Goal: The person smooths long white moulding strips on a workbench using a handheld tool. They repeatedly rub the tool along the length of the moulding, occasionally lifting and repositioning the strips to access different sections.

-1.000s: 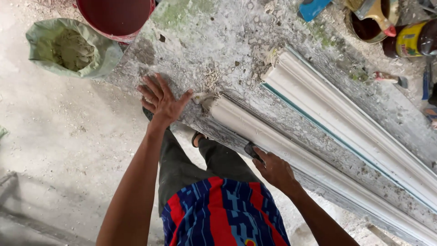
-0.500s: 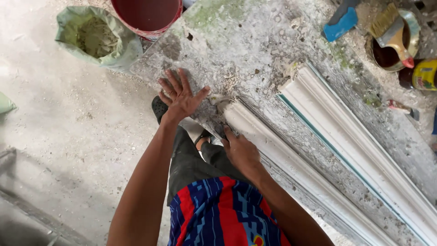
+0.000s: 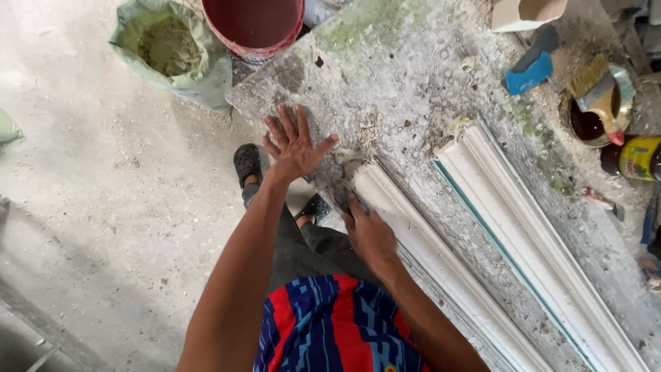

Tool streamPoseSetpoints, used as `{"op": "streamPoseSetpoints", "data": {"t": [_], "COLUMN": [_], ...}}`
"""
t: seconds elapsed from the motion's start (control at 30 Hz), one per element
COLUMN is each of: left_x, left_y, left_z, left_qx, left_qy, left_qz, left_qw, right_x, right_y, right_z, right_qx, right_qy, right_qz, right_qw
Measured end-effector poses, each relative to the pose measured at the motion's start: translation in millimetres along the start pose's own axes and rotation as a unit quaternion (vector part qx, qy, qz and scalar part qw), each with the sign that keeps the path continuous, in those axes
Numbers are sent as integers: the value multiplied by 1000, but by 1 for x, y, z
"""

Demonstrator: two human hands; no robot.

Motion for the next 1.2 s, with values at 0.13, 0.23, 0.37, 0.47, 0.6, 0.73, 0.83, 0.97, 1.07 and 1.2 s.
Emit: {"op": "streamPoseSetpoints", "data": {"t": [0.13,0.23,0.37,0.47,0.6,0.73,0.83,0.97,1.07,1.2], "left_x": [-3,-4,2,2,-8,3,5,2,2,5], "left_y": [4,8,4,4,9,2,-2,1,10,-5], "left_z": [-4,-10,-7,-4,-11,-9,-11,-3,-11,-9], "left_qx": [-38,-27,-27,-33,-57,-10,-20,-22,-45,11], "left_qy": [-24,-14,-5,-19,-47,-13,-11,6,-6,1], "left_qz": [-43,-45,-47,-45,-47,-30,-35,-44,-37,-34], "left_qw": [998,999,999,998,996,999,999,999,998,999], "right_x": [38,28,3,51,110,60,41,81,79,36], "right_y": [22,20,-1,22,66,23,6,30,37,3], "right_z": [-16,-9,15,-16,-29,9,16,-3,-7,26], "right_qx": [-39,-25,30,-86,-94,32,44,4,-11,16], "right_qy": [40,27,-59,49,102,12,6,35,50,30], "right_qz": [-13,0,83,123,153,156,120,150,183,136], "right_qw": [998,999,994,987,978,987,992,988,982,990]}}
Point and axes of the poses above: each hand's wrist, its own z-axis towards the middle knuckle, its own y-axis out of the palm, x = y × z, the point moved 10 cm from there along z, towards the middle knuckle, and after that the axes turned 6 degrees about -z, right-handed, at the moved point
